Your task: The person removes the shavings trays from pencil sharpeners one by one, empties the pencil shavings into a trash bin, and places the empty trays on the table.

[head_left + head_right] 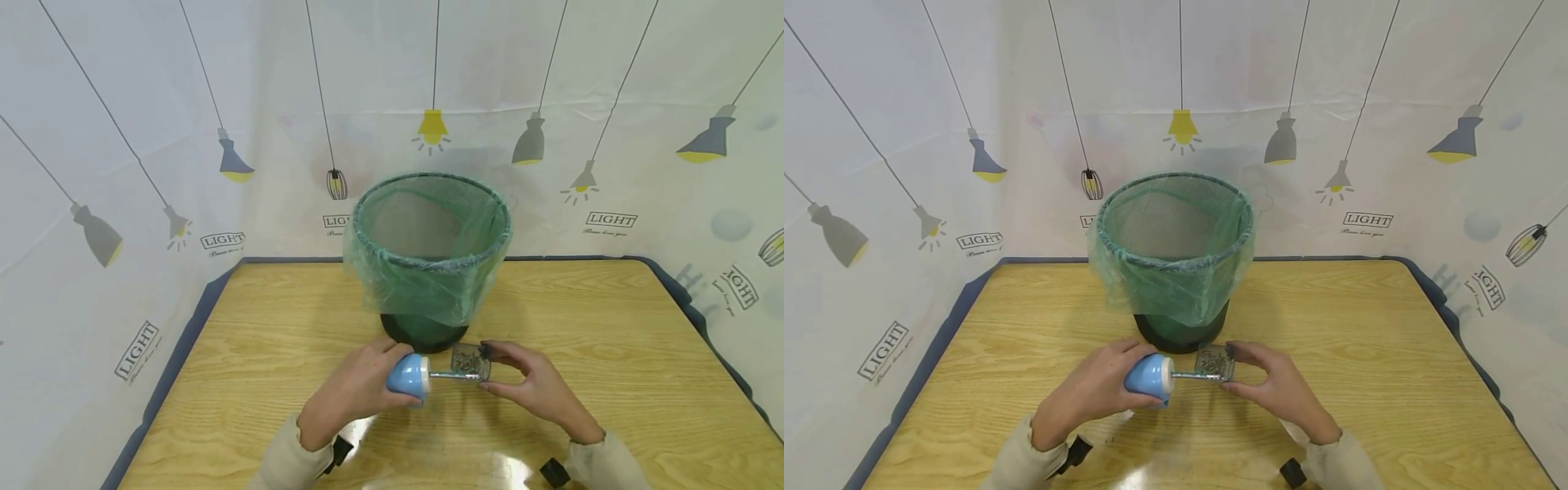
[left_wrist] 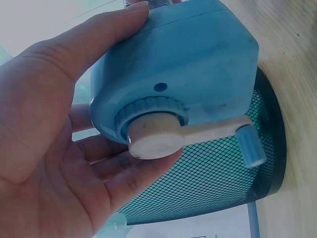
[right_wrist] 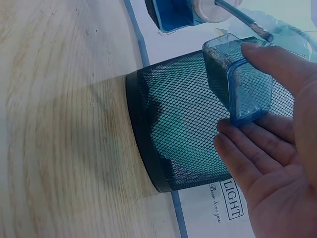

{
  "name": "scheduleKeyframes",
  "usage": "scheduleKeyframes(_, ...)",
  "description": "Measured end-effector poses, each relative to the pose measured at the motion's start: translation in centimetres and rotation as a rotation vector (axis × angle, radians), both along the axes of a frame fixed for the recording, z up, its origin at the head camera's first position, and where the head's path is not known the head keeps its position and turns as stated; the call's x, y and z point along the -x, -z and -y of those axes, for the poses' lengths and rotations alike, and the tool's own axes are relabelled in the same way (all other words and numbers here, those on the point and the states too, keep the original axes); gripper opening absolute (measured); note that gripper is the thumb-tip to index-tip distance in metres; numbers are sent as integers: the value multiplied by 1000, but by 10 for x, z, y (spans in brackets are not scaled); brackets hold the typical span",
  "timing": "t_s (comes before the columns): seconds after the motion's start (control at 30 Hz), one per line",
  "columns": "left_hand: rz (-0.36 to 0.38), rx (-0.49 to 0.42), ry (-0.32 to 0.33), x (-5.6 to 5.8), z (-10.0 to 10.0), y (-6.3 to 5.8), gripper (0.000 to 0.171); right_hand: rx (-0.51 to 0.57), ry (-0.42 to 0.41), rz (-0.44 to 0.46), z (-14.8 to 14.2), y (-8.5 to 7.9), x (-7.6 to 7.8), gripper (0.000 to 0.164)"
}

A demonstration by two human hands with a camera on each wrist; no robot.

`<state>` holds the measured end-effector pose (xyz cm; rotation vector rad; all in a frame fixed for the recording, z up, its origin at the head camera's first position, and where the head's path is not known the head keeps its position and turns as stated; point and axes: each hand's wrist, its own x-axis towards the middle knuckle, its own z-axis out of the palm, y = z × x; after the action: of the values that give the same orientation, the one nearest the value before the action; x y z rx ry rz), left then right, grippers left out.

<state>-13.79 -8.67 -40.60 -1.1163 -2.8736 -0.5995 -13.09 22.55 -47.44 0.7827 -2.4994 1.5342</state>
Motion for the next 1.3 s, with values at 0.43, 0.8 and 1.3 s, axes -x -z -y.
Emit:
scheduleKeyframes(0.43, 50, 36, -6, -1, -3, 6, 67, -21, 46, 3, -6, -5, -1, 58)
scheduleKeyframes(0.8, 53, 46, 8, -1, -6, 12, 67, -22, 60, 10, -7, -6, -1, 58)
scheduleKeyframes(1.3, 35, 60, 8, -2, -9, 19, 68, -68, 112, 40, -11, -13, -3, 59)
